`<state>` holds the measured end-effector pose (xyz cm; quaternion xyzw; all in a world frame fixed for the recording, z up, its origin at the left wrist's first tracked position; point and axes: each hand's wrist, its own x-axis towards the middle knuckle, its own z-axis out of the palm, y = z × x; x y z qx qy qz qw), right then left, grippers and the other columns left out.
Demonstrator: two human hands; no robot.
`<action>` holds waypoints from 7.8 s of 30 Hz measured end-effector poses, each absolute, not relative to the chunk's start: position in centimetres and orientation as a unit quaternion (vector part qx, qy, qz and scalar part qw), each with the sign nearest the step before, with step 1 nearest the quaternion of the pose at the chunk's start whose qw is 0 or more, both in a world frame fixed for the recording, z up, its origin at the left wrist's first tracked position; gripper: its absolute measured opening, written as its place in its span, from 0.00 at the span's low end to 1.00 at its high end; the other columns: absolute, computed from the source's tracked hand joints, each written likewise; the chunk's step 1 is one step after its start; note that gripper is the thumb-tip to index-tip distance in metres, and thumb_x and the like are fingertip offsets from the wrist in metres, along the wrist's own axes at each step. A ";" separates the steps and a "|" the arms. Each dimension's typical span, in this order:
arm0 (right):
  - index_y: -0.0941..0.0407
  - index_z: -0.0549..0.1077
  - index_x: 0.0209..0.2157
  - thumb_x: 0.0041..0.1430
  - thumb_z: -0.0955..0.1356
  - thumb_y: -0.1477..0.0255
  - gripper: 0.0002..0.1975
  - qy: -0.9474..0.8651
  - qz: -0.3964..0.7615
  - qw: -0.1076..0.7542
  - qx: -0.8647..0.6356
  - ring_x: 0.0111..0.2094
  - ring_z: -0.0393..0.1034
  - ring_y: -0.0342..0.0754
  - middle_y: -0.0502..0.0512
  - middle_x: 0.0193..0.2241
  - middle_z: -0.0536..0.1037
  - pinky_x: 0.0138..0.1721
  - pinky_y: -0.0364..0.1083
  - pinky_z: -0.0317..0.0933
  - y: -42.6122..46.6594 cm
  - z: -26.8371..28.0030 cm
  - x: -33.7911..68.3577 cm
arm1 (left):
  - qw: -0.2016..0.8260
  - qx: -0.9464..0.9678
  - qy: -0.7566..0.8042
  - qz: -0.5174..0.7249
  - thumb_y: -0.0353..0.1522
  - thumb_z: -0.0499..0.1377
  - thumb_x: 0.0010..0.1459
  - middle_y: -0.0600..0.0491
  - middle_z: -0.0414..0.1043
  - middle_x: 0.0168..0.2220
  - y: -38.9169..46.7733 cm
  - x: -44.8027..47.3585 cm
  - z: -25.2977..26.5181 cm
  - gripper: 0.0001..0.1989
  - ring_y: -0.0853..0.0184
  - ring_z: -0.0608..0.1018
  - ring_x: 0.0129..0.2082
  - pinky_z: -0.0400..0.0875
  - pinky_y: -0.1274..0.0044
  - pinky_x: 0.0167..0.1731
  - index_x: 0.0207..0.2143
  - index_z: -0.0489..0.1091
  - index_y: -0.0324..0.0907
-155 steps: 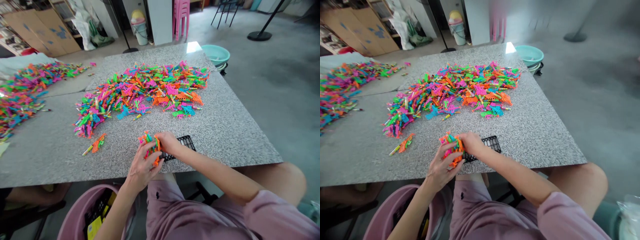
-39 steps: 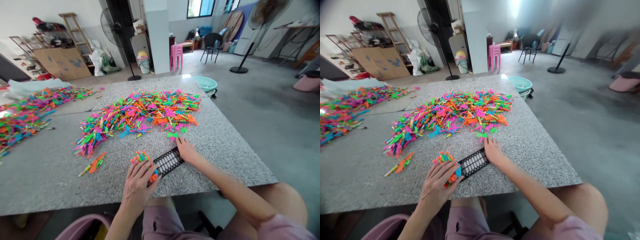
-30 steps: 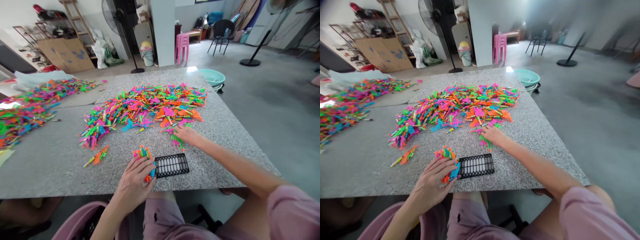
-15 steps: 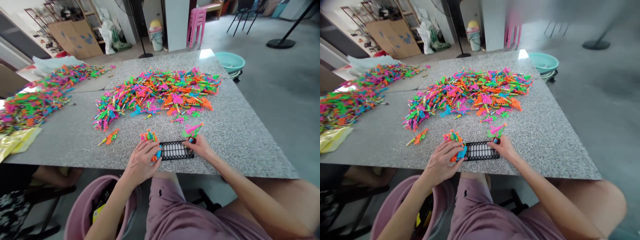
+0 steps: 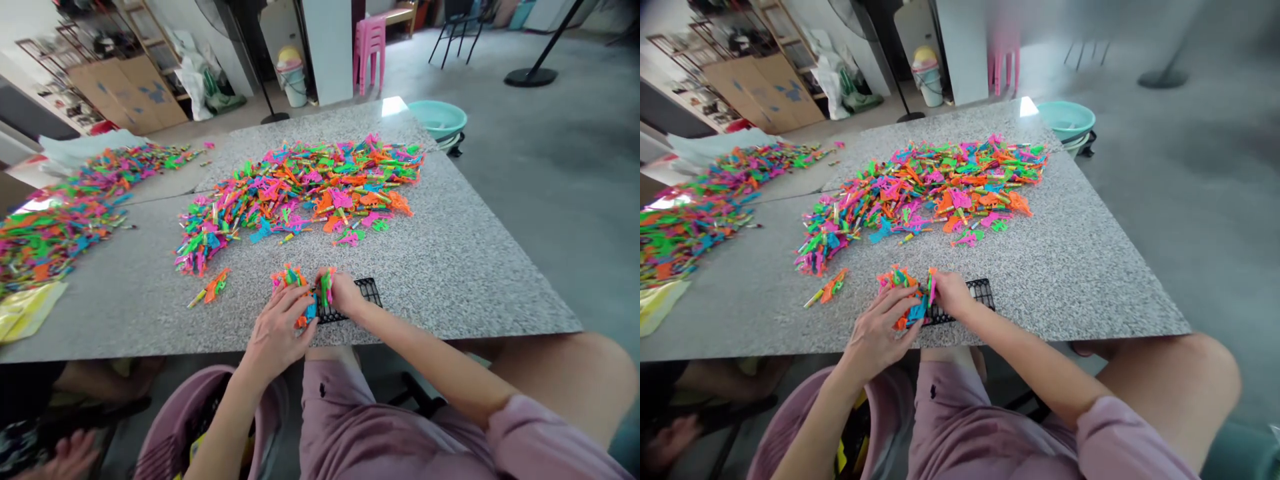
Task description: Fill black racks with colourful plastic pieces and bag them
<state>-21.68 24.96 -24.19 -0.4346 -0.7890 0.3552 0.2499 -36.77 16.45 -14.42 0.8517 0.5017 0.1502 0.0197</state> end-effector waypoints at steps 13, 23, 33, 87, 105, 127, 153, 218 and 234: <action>0.59 0.73 0.46 0.57 0.67 0.75 0.14 -0.819 0.296 0.151 -0.467 0.38 0.75 0.54 0.60 0.35 0.80 0.38 0.46 0.63 27.3 -22.5 -22.3 | 0.003 0.848 0.502 0.170 0.28 0.58 0.59 0.48 0.73 0.52 16.6 -36.9 -15.3 0.13 0.58 0.74 0.54 0.64 0.60 0.61 0.47 0.69 0.44; 0.56 0.75 0.36 0.54 0.71 0.73 0.07 -0.794 0.348 0.207 -0.453 0.36 0.74 0.48 0.53 0.32 0.80 0.37 0.42 0.61 27.2 -23.4 -21.2 | 0.015 0.846 0.507 0.166 0.28 0.59 0.60 0.49 0.72 0.52 16.5 -37.0 -15.2 0.13 0.58 0.73 0.56 0.63 0.62 0.62 0.48 0.69 0.44; 0.58 0.70 0.51 0.63 0.62 0.74 0.15 -0.841 0.268 0.089 -0.462 0.39 0.75 0.52 0.61 0.35 0.80 0.40 0.46 0.65 26.3 -21.3 -23.6 | -0.004 0.842 0.511 0.172 0.30 0.60 0.59 0.48 0.71 0.51 16.7 -36.8 -15.2 0.16 0.58 0.73 0.54 0.65 0.63 0.60 0.51 0.67 0.43; 0.61 0.71 0.47 0.57 0.66 0.75 0.15 -0.834 0.293 0.069 -0.463 0.40 0.76 0.56 0.65 0.38 0.80 0.37 0.46 0.63 19.5 -21.2 -22.3 | 0.005 0.850 0.514 0.116 0.29 0.63 0.49 0.45 0.64 0.62 17.1 -35.6 -13.8 0.26 0.50 0.63 0.62 0.66 0.58 0.58 0.54 0.71 0.41; 0.58 0.73 0.47 0.69 0.59 0.71 0.14 -0.825 0.059 0.057 -0.560 0.47 0.69 0.56 0.64 0.46 0.74 0.48 0.51 0.62 32.0 -23.2 -11.0 | -0.074 0.855 0.487 0.162 0.38 0.63 0.58 0.49 0.75 0.51 18.3 -36.9 -15.7 0.13 0.51 0.69 0.58 0.72 0.59 0.52 0.45 0.75 0.45; 0.61 0.70 0.50 0.59 0.70 0.71 0.18 -0.811 0.191 0.098 -0.544 0.49 0.70 0.53 0.63 0.47 0.75 0.47 0.46 0.61 32.5 -24.0 -9.8 | 0.061 0.892 0.377 0.242 0.35 0.61 0.60 0.47 0.71 0.56 13.5 -25.2 -14.5 0.18 0.58 0.73 0.54 0.69 0.65 0.56 0.53 0.70 0.47; 0.54 0.67 0.55 0.63 0.64 0.70 0.19 -0.805 0.220 0.270 -0.480 0.53 0.66 0.54 0.63 0.49 0.73 0.51 0.51 0.61 23.2 -21.1 -1.2 | 0.505 0.560 0.552 0.356 0.48 0.66 0.50 0.53 0.74 0.27 24.3 -21.5 -17.5 0.23 0.66 0.78 0.24 0.73 0.75 0.27 0.39 0.70 0.40; 0.55 0.73 0.53 0.65 0.66 0.65 0.17 -0.677 0.204 0.442 -0.552 0.45 0.72 0.53 0.60 0.44 0.77 0.45 0.50 0.69 11.7 -20.9 -7.9 | 0.725 0.203 0.375 0.540 0.42 0.55 0.65 0.50 0.78 0.43 14.0 -20.2 -19.1 0.15 0.61 0.77 0.50 0.73 0.74 0.47 0.45 0.75 0.44; 0.58 0.65 0.61 0.71 0.56 0.70 0.22 -0.720 0.150 0.426 -0.527 0.40 0.77 0.52 0.64 0.44 0.80 0.40 0.49 0.73 11.7 -21.8 -7.2 | 0.722 0.374 0.390 0.433 0.44 0.61 0.61 0.51 0.59 0.66 12.7 -21.5 -21.0 0.25 0.58 0.57 0.68 0.53 0.65 0.66 0.59 0.68 0.50</action>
